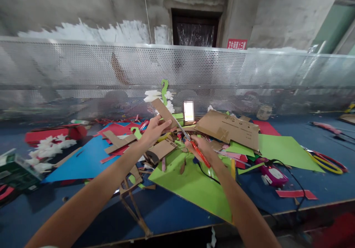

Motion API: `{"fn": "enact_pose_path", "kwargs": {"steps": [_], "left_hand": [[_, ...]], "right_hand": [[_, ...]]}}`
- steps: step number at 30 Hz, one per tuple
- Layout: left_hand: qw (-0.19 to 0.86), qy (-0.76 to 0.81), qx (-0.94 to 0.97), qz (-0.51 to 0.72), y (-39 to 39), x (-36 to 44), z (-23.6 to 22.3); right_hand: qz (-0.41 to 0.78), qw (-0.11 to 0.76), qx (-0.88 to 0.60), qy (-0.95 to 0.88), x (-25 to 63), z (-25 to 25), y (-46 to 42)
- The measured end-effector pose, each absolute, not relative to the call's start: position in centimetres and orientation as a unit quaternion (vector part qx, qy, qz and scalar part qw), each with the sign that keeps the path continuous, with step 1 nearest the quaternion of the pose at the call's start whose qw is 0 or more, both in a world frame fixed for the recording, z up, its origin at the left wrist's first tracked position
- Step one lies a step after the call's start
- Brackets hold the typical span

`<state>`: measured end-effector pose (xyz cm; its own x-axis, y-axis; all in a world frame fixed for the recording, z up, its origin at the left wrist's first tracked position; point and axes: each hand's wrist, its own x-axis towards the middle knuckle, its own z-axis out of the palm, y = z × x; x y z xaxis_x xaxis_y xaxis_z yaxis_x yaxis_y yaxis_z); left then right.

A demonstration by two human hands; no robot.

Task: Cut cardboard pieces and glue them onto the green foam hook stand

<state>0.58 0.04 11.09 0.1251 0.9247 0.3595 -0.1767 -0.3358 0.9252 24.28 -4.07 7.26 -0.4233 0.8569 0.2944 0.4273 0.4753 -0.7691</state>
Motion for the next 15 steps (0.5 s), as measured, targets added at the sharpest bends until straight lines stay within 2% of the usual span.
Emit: {"fn": "enact_pose_path", "kwargs": {"steps": [15], "left_hand": [[0.475,0.307,0.577,0.589,0.08,0.66,10.88]], "right_hand": [[0.22,0.362,-0.463,-0.779,23.35,7.72,-4.61]]}}
